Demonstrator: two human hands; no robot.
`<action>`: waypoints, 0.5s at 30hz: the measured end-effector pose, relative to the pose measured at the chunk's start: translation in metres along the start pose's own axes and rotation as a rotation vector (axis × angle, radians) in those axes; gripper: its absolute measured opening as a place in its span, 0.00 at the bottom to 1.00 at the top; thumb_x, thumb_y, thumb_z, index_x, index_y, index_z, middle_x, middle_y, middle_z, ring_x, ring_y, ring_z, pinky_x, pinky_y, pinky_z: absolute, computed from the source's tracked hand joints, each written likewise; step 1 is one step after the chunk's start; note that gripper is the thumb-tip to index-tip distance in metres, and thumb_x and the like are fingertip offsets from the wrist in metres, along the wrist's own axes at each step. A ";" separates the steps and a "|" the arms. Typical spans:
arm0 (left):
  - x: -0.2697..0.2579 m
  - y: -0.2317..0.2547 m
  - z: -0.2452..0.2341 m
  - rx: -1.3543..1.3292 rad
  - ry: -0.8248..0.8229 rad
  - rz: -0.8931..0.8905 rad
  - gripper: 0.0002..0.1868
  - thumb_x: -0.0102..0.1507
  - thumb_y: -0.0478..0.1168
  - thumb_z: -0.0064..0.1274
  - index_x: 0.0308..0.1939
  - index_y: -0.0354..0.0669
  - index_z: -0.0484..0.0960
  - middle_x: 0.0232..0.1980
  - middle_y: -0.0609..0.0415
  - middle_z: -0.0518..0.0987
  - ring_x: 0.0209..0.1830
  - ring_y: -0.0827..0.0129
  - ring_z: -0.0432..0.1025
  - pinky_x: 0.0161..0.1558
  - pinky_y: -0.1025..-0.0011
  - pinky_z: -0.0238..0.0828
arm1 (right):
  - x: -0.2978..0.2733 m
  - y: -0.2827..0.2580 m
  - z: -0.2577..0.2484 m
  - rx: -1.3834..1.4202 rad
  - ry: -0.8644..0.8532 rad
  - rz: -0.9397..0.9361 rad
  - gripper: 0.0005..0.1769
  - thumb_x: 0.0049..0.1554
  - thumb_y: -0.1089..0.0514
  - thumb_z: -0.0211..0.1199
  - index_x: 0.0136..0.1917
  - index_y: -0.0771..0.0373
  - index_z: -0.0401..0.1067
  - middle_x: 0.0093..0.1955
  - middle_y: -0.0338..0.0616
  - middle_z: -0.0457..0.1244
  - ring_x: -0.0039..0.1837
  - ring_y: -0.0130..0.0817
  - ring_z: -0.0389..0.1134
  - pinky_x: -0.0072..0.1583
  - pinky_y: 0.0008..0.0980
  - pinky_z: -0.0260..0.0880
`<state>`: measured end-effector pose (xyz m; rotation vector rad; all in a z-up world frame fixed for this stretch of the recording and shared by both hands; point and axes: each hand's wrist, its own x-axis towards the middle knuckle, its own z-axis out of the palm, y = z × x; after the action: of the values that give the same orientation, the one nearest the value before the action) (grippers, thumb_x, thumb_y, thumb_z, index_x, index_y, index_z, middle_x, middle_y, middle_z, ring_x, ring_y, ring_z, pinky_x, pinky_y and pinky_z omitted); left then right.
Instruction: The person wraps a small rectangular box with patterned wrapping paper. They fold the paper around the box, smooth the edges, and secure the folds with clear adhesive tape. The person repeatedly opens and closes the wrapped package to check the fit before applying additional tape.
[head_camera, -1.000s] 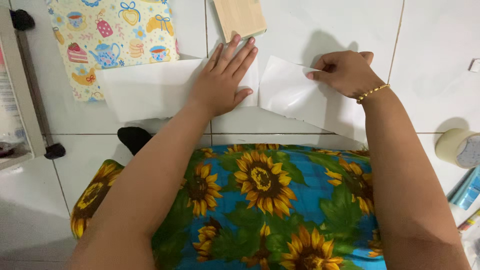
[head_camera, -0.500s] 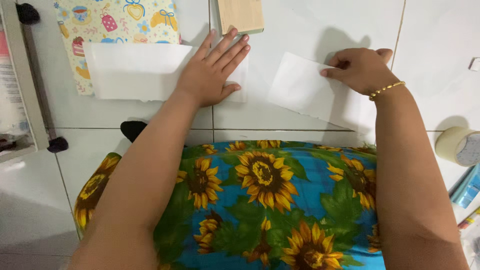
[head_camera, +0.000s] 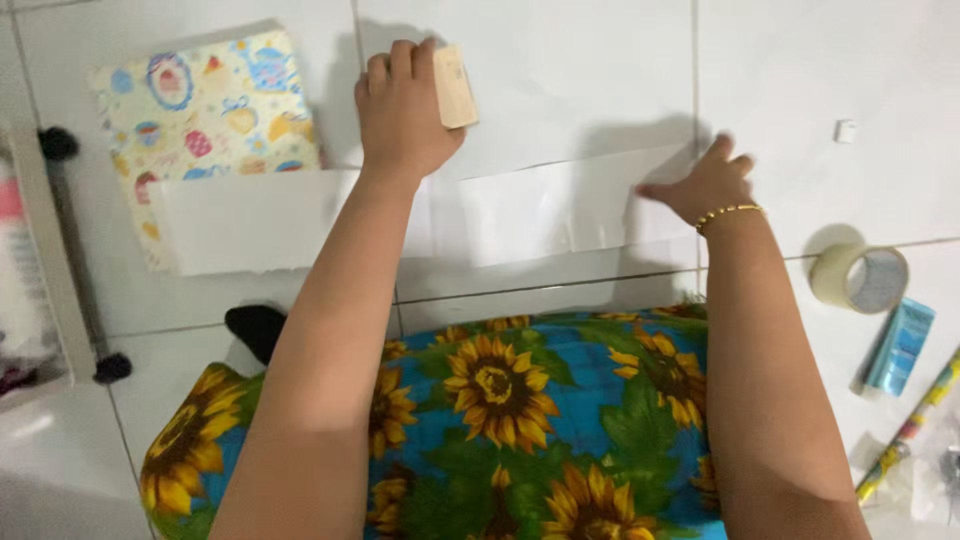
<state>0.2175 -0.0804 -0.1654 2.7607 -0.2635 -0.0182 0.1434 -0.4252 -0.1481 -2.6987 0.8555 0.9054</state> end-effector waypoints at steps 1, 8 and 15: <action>0.000 0.008 0.001 -0.068 0.000 -0.029 0.49 0.49 0.50 0.74 0.70 0.47 0.64 0.67 0.49 0.67 0.66 0.47 0.61 0.62 0.49 0.63 | 0.006 0.002 0.003 0.040 -0.009 -0.027 0.73 0.44 0.34 0.82 0.78 0.70 0.36 0.72 0.76 0.46 0.70 0.68 0.55 0.63 0.55 0.64; -0.032 0.131 0.027 -0.361 -0.117 0.034 0.51 0.44 0.49 0.77 0.67 0.45 0.67 0.62 0.46 0.68 0.60 0.46 0.62 0.59 0.54 0.66 | 0.009 0.007 -0.013 0.718 -0.154 -0.133 0.50 0.56 0.30 0.64 0.75 0.69 0.57 0.64 0.62 0.67 0.61 0.45 0.72 0.58 0.41 0.75; -0.064 0.167 0.043 -0.379 -0.251 0.058 0.68 0.42 0.53 0.77 0.79 0.47 0.51 0.74 0.45 0.60 0.74 0.47 0.54 0.69 0.55 0.61 | -0.014 -0.006 -0.020 0.630 -0.387 -0.388 0.44 0.49 0.52 0.70 0.75 0.63 0.57 0.61 0.55 0.65 0.57 0.43 0.72 0.52 0.39 0.78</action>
<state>0.1226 -0.2370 -0.1471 2.3697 -0.3637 -0.3629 0.1476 -0.4201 -0.1239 -1.9597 0.4146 0.8445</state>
